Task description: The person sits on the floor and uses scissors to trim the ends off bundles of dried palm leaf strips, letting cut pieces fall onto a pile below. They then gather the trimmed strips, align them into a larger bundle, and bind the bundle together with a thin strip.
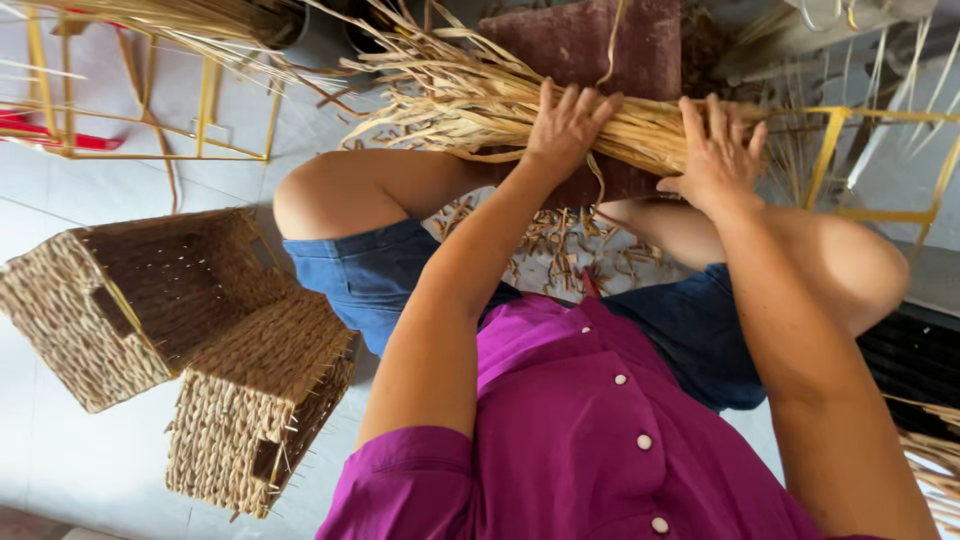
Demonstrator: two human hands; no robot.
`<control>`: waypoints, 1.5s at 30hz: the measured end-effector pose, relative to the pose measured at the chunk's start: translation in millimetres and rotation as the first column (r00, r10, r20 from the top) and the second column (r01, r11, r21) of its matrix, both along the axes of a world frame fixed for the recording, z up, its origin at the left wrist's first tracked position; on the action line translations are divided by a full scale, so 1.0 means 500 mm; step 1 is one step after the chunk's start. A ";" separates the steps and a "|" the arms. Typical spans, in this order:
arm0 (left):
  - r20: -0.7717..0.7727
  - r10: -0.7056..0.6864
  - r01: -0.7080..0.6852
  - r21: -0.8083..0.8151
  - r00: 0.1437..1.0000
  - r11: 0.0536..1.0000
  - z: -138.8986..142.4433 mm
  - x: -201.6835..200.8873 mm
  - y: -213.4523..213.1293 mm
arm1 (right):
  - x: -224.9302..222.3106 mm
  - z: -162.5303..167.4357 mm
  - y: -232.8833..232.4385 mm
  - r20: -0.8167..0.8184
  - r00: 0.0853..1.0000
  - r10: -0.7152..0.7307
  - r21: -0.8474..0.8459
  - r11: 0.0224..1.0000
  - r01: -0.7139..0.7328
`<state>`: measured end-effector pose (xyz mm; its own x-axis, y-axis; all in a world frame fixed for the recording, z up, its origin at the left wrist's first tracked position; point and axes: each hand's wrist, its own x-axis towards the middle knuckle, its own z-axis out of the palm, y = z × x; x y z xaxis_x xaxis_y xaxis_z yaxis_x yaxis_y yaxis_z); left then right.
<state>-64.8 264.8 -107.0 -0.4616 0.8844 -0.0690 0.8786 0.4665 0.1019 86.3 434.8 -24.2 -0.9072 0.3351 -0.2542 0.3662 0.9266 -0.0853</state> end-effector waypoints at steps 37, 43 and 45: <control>0.619 -0.106 -0.327 0.544 0.778 0.773 0.245 -0.113 -0.109 | -0.755 0.133 0.244 -0.367 0.923 -0.113 0.105 0.981 0.162; 0.635 -0.108 -0.337 0.539 0.765 0.772 0.259 -0.116 -0.114 | -0.743 0.154 0.264 -0.302 0.948 -0.095 0.138 0.980 0.142; 0.622 -0.123 -0.323 0.554 0.773 0.767 0.258 -0.109 -0.116 | -0.729 0.162 0.277 -0.290 0.939 -0.184 -0.007 0.982 0.190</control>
<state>-119.2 207.0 22.1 -0.6053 0.7788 0.1642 0.4729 0.1860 0.8612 -278.1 573.5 56.9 -0.8609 0.5084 0.0171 0.4960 0.8464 -0.1939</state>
